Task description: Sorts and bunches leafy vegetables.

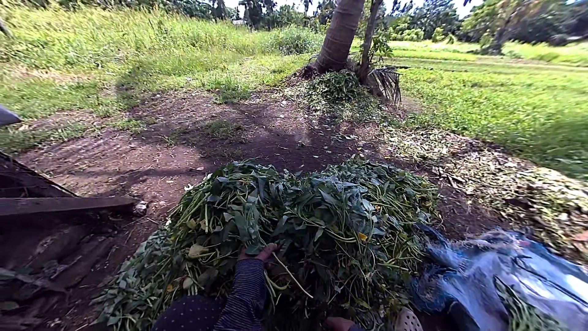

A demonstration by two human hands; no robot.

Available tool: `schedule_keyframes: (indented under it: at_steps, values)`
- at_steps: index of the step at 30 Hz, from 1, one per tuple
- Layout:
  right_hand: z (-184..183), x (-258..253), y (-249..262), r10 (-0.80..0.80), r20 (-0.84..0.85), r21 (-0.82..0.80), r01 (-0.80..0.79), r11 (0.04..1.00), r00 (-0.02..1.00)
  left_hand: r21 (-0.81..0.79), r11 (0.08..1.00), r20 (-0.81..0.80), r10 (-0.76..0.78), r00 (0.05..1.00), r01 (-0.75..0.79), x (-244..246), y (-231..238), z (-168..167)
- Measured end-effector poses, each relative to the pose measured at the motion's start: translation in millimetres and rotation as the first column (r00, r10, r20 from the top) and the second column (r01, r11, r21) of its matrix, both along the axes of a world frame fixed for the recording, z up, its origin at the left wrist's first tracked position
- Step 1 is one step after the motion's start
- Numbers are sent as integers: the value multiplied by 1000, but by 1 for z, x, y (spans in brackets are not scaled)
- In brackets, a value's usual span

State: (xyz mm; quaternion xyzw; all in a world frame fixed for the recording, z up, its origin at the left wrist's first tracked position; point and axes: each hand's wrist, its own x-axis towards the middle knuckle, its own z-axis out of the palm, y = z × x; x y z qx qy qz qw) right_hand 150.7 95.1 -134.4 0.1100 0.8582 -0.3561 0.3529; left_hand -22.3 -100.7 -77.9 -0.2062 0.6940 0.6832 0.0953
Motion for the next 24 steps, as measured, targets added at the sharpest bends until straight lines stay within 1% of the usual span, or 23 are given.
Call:
schedule_keyframes:
  at_steps: [1, 2, 3, 5, 7, 8, 10, 11, 12, 13, 15, 16, 17, 18, 19, 21, 22, 24]
  values:
    - [5, -4, 10, -91, -96, -62, 85, 994, 991, 1, 1000, 20, -29, 999, 29, 2, 0, 1]
    - [22, -12, 16, -154, -154, -115, 137, 984, 976, 1, 997, 38, -73, 997, 73, 5, 0, 3]
    - [46, -22, 18, -192, -186, -176, 160, 971, 964, 9, 992, 48, -123, 991, 122, 8, 2, 5]
    - [69, -34, 11, -227, -249, -302, 148, 942, 941, 26, 982, 55, -189, 980, 188, 15, 8, 10]
    - [73, -36, -8, -232, -207, -401, 134, 906, 950, 57, 979, 60, -200, 978, 197, 19, 14, 14]
    - [67, -33, -16, -238, -190, -448, 132, 884, 952, 77, 978, 52, -199, 979, 195, 18, 14, 14]
    - [52, -27, -25, -259, -199, -527, 120, 841, 945, 146, 973, -26, -176, 984, 178, 7, 5, -1]
    - [48, -25, -25, -252, -230, -527, 97, 844, 940, 180, 971, -52, -149, 988, 156, 1, -2, -5]
    - [45, -26, -21, -231, -288, -487, 66, 871, 929, 215, 967, -59, -123, 991, 133, -4, -9, -10]
    - [42, -30, -14, -224, -359, -413, 61, 909, 906, 260, 960, -39, -99, 994, 106, -6, -15, -10]
    - [47, -49, 13, -270, -454, -246, 172, 954, 849, 386, 922, -18, -32, 999, 37, -13, -21, -20]
    - [40, -62, 31, -290, -561, -163, 240, 957, 775, 427, 904, 12, 0, 1000, -5, -13, -20, -22]
    - [30, -76, 49, -272, -673, -61, 315, 947, 688, 449, 893, 43, 26, 999, -42, -14, -17, -26]
    - [23, -90, 65, -223, -730, 54, 380, 923, 646, 457, 885, 83, 60, 995, -91, -12, -11, -27]
    - [20, -104, 78, -163, -739, 166, 411, 896, 654, 461, 876, 132, 86, 988, -138, -9, -3, -24]
    - [24, -126, 91, -82, -603, 342, 349, 873, 794, 477, 861, 205, 89, 975, -179, -5, 10, -32]
    - [31, -133, 91, -46, -527, 403, 297, 866, 848, 482, 859, 209, 78, 975, -172, -2, 16, -37]
    - [45, -140, 87, -24, -443, 444, 242, 863, 896, 502, 852, 211, 43, 977, -146, 3, 26, -39]
